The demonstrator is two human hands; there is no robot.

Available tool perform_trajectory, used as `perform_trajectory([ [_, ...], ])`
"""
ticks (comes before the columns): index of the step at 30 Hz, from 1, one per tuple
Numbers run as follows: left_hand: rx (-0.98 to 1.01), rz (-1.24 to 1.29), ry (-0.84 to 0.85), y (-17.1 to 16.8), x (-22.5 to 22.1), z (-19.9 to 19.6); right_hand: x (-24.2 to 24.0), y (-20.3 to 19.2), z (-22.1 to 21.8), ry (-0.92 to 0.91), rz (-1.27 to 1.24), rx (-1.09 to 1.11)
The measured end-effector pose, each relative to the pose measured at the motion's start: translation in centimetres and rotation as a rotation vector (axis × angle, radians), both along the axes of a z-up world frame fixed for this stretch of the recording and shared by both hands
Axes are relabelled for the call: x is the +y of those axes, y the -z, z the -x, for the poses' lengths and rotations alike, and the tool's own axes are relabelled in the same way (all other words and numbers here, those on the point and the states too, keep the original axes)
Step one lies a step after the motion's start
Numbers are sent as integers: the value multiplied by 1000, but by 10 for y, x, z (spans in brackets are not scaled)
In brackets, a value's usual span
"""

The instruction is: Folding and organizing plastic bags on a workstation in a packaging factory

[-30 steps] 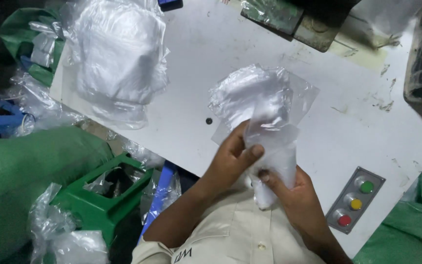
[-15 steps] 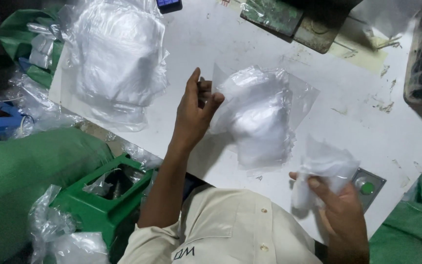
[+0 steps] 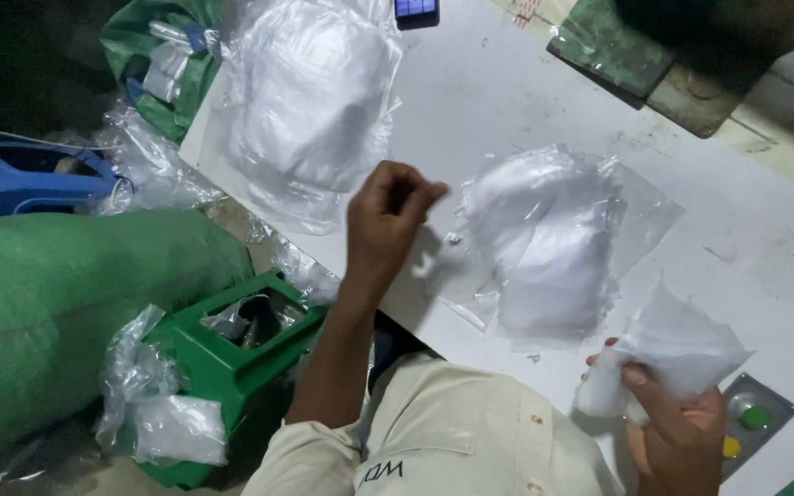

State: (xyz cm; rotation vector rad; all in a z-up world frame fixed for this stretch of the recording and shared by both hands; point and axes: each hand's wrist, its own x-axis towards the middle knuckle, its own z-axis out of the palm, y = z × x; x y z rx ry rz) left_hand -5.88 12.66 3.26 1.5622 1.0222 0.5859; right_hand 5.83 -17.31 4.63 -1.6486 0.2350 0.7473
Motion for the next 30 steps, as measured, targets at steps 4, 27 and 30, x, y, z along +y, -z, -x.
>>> perform_trajectory([
  [4,7,-213,-88,29,41,44,3,3,3,30,-108,-16],
  [27,318,-524,-155,41,69,68,4,10,2,226,-122,30],
  [30,346,-507,16,15,39,56,11,2,4,259,-72,37],
])
